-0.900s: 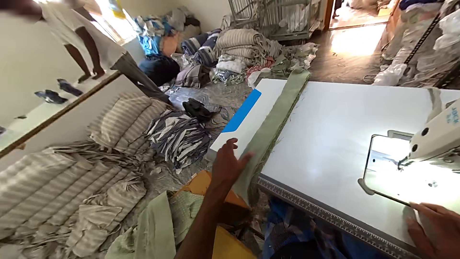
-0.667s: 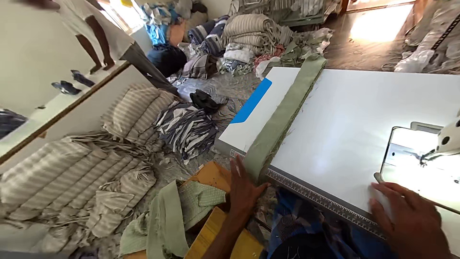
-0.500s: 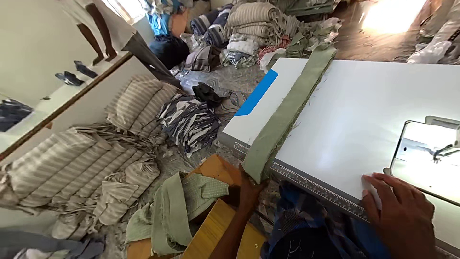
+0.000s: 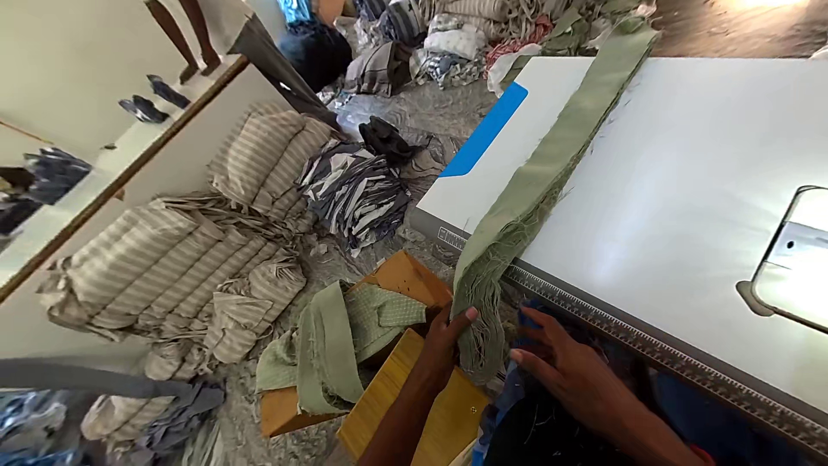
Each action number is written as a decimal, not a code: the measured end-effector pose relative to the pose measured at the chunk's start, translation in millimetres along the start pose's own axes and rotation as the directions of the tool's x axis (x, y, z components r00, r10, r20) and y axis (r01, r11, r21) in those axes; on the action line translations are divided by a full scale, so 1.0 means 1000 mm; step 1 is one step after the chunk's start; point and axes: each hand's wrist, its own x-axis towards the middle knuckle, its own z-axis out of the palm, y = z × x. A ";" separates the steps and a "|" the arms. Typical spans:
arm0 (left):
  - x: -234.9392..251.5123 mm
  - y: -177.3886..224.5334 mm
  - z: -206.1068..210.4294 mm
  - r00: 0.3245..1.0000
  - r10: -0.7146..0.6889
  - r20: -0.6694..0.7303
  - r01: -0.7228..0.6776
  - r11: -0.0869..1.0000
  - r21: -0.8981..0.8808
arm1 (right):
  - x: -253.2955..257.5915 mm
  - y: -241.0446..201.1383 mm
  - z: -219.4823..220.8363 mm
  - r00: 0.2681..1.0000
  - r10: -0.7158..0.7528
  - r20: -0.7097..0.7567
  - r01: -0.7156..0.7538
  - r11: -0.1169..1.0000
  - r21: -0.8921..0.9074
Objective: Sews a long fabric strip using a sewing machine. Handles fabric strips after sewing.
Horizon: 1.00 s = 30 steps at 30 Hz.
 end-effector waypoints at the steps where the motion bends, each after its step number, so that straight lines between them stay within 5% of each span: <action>1: -0.002 0.002 0.003 1.000 -0.005 0.000 0.005 1.000 -0.012 | 0.007 -0.004 0.006 0.998 0.044 0.039 -0.046 0.998 0.040; 13: -0.006 0.006 0.013 1.000 -0.004 -0.031 0.007 0.995 0.103 | 0.017 -0.003 0.016 0.988 0.151 -0.023 -0.146 0.976 0.160; 24: -0.013 0.018 0.019 0.998 -0.025 -0.061 0.044 0.938 0.342 | 0.010 -0.001 0.023 0.973 0.042 -0.226 -0.076 0.986 -0.147; 30: -0.027 0.051 0.029 0.897 0.379 -0.228 -0.100 0.677 0.729 | 0.005 -0.014 0.022 0.832 -0.408 -0.376 0.228 0.869 -0.438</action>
